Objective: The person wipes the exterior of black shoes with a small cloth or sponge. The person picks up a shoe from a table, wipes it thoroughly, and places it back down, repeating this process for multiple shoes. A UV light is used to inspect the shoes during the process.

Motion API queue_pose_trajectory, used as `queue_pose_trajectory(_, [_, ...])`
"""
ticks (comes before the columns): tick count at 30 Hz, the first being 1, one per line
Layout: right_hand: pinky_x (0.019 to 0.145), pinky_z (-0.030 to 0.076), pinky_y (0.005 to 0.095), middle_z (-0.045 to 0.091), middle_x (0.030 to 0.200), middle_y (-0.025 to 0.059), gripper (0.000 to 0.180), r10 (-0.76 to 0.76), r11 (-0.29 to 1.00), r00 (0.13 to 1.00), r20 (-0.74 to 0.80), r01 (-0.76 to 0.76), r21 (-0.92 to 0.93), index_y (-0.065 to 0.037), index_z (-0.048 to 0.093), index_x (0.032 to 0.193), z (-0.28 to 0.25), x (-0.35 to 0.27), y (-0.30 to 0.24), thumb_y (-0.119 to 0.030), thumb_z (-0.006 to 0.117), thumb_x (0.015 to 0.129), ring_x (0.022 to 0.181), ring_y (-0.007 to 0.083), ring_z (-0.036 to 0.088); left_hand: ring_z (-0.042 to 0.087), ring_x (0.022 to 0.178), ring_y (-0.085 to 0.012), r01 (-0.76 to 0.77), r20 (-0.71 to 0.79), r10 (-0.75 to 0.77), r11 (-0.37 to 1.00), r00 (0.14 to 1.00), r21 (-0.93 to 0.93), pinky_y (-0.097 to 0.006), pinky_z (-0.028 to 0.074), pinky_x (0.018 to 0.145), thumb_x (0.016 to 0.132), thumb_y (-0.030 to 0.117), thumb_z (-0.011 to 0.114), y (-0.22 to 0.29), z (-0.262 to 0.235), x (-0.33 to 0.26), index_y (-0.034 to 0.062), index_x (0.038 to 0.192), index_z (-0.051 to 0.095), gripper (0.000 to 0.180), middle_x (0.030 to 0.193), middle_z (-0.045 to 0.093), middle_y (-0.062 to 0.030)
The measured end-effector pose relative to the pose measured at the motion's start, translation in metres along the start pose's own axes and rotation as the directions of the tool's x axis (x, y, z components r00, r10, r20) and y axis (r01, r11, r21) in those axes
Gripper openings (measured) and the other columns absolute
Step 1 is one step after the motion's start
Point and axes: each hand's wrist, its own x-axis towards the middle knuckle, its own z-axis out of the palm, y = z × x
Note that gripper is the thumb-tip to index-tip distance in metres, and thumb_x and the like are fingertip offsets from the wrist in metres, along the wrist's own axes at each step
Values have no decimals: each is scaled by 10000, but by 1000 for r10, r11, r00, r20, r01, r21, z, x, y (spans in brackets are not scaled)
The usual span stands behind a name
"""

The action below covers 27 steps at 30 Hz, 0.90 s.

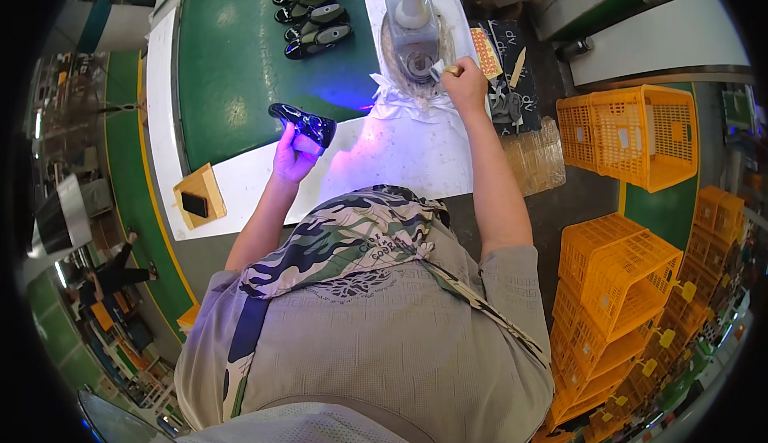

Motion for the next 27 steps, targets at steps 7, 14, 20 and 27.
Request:
queue_pose_trajectory(7, [709, 464, 459, 636, 834, 99, 64, -402, 837, 905, 136, 424, -346, -123, 632, 802, 19, 12, -20, -139, 678, 762, 828, 318, 627, 562, 1169, -270, -2, -10, 3, 997, 1000, 72, -455, 379, 1097, 780, 194, 743, -12, -8, -46, 97, 1285, 501, 568, 1219, 603, -84])
queue_pose_trajectory(14, [680, 446, 472, 630, 802, 86, 22, -523, 642, 816, 247, 568, -516, -110, 635, 789, 39, 16, -30, -92, 635, 777, 797, 312, 617, 559, 1176, -276, -34, -102, 33, 999, 994, -8, -460, 361, 1101, 802, 217, 739, -24, -19, -73, 92, 1283, 510, 547, 1244, 601, -89])
queue_pose_trajectory(20, [689, 438, 465, 628, 803, 82, 52, -554, 599, 790, 264, 598, -532, -116, 639, 789, 38, 12, -35, -75, 614, 769, 815, 309, 618, 573, 1145, -266, -63, -141, 72, 996, 987, 70, -425, 392, 1074, 812, 171, 723, -22, -22, -74, 53, 1258, 518, 504, 1214, 615, -95])
queue_pose_trajectory(27, [681, 445, 474, 632, 818, 96, 52, -543, 555, 772, 329, 625, -549, -105, 641, 791, 26, 2, -38, -95, 624, 743, 811, 322, 625, 617, 1024, -215, -307, -44, 363, 840, 931, 448, -372, 479, 968, 678, 11, 778, -17, 15, -64, 47, 1168, 548, 542, 1058, 636, -54])
